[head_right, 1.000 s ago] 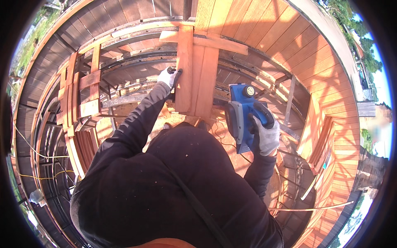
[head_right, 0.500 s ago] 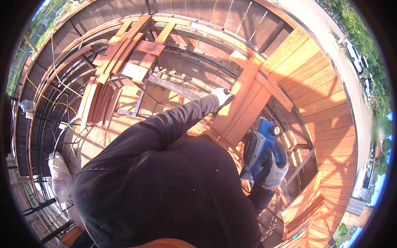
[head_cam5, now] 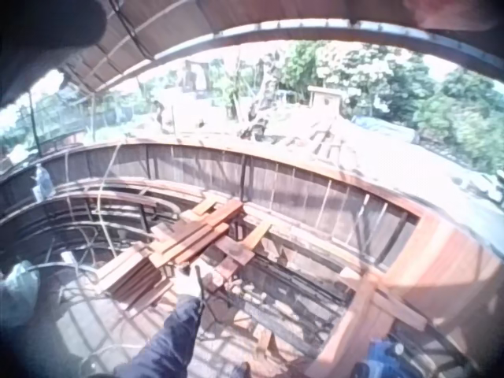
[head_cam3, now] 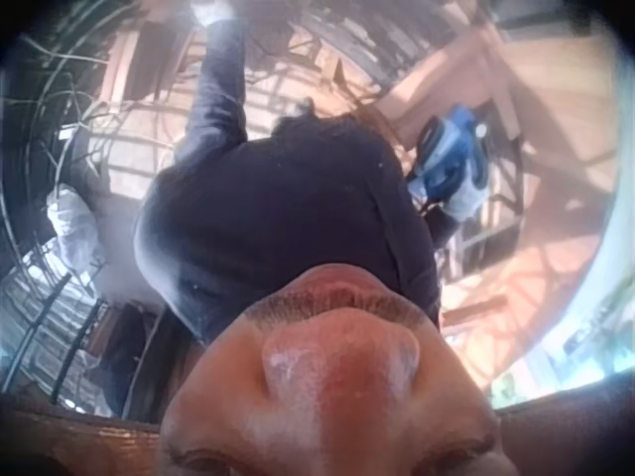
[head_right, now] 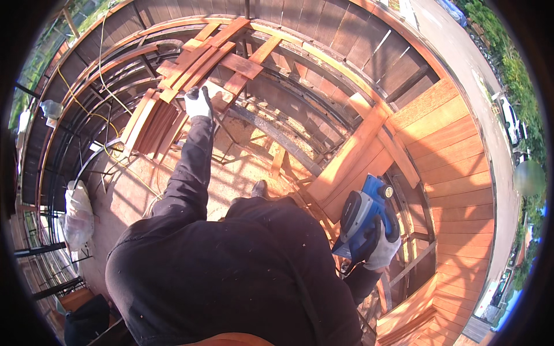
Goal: The person uses a circular saw to cut a wooden plank on a construction site. After cutting, the person stacks the cut pieces and moves around the site, handling additional planks and tools.
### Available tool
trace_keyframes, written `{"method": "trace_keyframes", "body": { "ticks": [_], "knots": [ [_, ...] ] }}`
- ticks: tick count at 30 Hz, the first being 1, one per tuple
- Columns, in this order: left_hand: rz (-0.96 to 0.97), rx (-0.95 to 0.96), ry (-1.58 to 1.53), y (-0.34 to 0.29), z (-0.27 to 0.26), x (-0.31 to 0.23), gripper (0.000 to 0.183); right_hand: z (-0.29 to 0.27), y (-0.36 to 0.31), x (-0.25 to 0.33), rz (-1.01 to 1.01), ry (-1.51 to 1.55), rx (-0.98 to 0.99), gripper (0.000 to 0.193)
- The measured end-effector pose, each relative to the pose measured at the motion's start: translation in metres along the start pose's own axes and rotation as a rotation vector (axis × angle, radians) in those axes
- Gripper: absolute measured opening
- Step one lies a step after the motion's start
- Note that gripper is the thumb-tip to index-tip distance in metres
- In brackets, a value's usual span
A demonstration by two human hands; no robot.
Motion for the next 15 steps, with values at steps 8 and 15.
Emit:
{"method": "trace_keyframes", "body": {
  "ticks": [8,15],
  "knots": [
    [-0.765,0.509,-0.211,0.085,-0.024,0.183,0.053,0.010,0.007,-0.009,0.103,0.062,0.024,0.037],
    [0.239,0.668,1.009,0.099,0.005,0.156,0.038,0.003,0.003,-0.020,0.118,0.087,-0.038,0.038]
  ]
}}
Point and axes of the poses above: each hand's wrist, its own y-axis towards the middle knuckle, its own z-axis out of the palm, x = y × z, the point moved 6 cm from there along y, towards the middle knuckle, and after that the axes turned 2 degrees about -x, right-handed, at the moved point
